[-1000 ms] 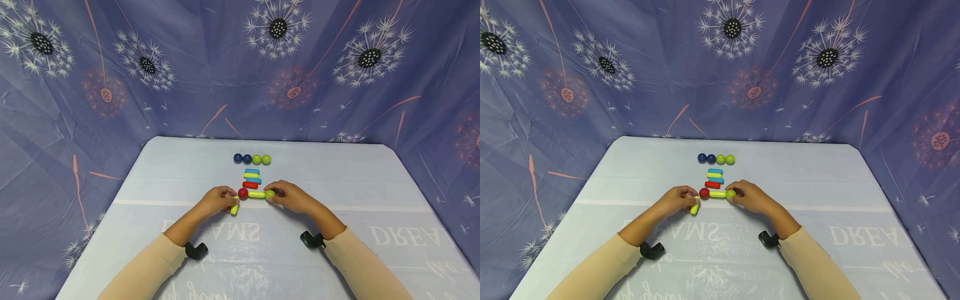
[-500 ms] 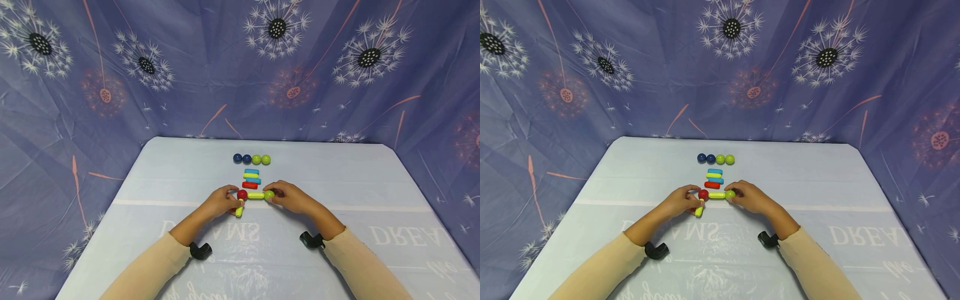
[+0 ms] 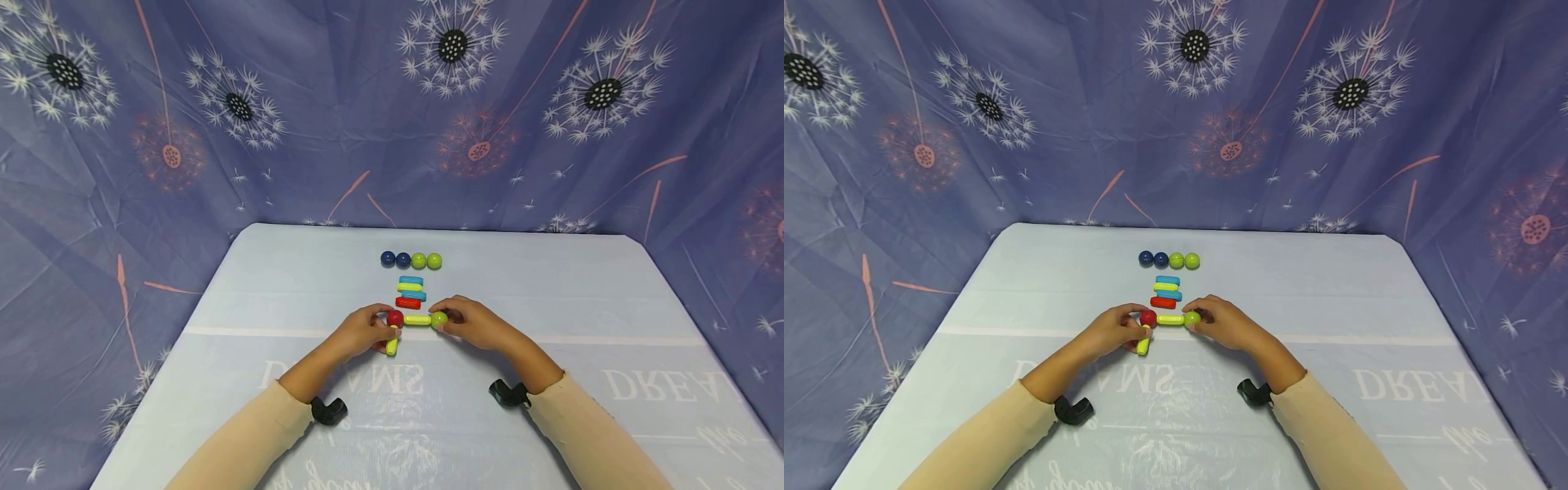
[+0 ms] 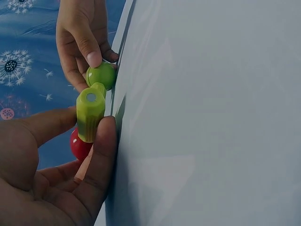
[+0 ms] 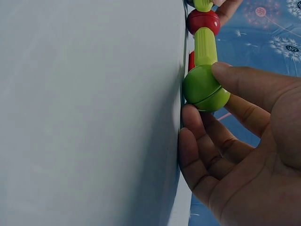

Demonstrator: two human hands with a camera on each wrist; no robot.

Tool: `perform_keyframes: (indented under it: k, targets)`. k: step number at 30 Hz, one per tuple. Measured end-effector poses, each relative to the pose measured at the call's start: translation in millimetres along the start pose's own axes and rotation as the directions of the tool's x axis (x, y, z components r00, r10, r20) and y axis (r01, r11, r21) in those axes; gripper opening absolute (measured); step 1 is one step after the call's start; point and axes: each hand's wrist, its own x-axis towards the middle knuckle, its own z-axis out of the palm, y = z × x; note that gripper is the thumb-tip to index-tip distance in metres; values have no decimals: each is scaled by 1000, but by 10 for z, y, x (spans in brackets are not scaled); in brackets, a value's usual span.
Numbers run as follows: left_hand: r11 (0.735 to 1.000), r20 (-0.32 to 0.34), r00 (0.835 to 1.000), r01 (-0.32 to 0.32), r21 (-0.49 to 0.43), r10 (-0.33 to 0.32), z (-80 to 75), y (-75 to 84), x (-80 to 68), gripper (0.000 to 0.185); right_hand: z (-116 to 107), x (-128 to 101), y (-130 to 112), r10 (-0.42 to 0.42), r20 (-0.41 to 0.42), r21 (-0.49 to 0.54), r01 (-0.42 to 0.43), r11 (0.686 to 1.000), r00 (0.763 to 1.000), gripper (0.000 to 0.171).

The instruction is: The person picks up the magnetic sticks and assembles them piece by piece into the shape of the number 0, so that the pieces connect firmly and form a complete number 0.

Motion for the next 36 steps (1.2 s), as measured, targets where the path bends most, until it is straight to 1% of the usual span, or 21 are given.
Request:
perform_keyframes:
  k: [8,19,27,36]
  targets:
    - [998,-13,1000,-8,-64,7,11,-15,23,44,-4,4,0,25,3,-4,-25,1000,1000,39]
    - [995,-28,1000,-7,-103,4,20,-19,35,42,-2,3,4,39,1,15,-39,999,999,38]
    - [997,-44,999,-14,-73,11,29,-19,45,42,-13,7,12,33,0,11,-33,999,999,38]
    - [997,-50,999,-8,-83,3,25,5,48,40,-8,5,25,22,-8,4,-22,1000,1000,36]
